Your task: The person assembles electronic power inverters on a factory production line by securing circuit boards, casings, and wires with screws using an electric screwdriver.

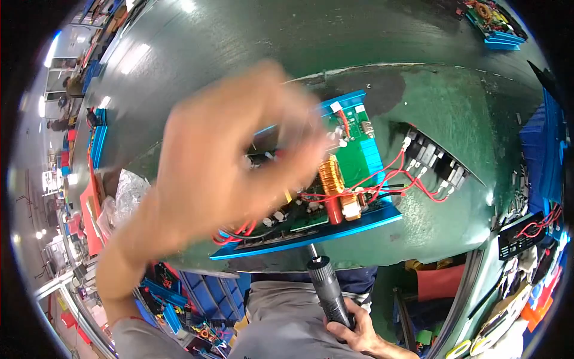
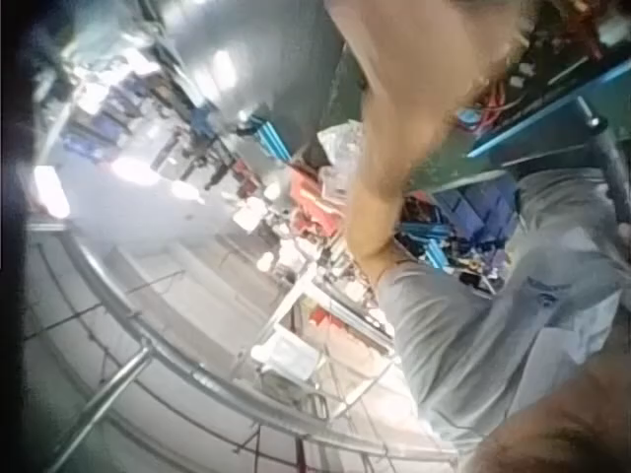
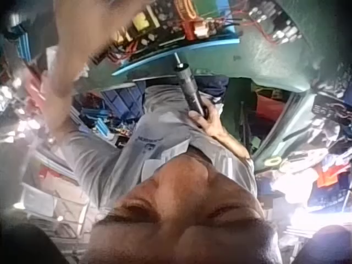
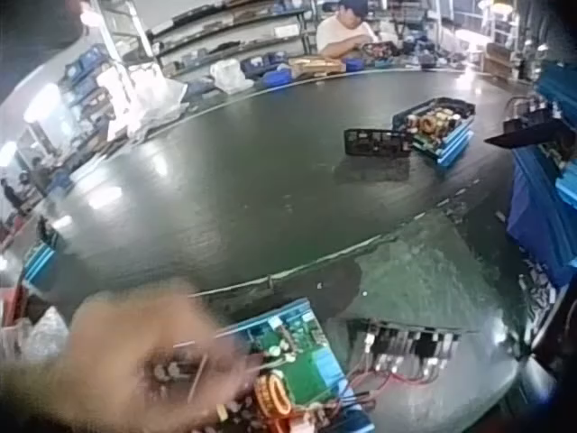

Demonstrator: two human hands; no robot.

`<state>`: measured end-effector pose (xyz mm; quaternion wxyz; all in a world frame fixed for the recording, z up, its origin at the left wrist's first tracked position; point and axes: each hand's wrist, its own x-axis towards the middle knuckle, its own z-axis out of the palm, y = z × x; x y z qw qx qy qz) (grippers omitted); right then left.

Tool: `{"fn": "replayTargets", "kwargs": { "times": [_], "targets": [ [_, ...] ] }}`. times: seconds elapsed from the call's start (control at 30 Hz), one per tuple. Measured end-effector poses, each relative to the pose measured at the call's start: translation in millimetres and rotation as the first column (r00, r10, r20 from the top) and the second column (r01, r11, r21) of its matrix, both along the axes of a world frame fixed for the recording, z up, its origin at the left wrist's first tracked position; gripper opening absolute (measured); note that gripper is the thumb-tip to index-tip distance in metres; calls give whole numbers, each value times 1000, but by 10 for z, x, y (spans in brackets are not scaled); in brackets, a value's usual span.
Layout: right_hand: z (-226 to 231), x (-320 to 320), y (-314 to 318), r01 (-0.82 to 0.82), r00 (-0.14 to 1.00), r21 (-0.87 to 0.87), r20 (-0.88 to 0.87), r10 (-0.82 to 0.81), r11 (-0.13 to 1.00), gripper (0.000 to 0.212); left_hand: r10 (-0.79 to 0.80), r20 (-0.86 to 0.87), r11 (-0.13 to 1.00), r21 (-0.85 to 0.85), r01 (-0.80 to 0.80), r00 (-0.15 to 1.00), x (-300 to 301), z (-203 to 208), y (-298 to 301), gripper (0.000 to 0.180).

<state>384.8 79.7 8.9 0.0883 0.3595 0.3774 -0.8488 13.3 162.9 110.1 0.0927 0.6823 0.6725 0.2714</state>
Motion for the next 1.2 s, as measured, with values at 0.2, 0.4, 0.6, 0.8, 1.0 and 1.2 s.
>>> {"fn": "replayTargets", "kwargs": {
  "times": [0.2,0.4,0.6,0.8,1.0,1.2],
  "targets": [
    [-53,11,-19,-130,991,132,-10,133,983,49,90,-174,961,-242,-131,981,697,-40,-1150,32],
    [44,-96,15,-64,998,60,16,63,996,67,127,-363,965,-172,-200,923,794,-183,-1231,32],
    [15,-83,-90,24,998,117,-57,-18,993,97,93,-330,960,-220,-173,939,783,-223,-1213,40],
    [103,-224,-23,-72,995,192,78,58,979,106,49,-312,951,-276,-140,949,757,-207,-1207,38],
    [-79,-133,-48,25,990,-516,-106,-93,856,106,-16,-256,940,-333,-72,967,700,-120,-1178,38],
    [-144,205,-94,176,984,244,-10,-179,954,102,258,-289,962,-13,-273,922,666,-214,-1503,31]
  ]
}}
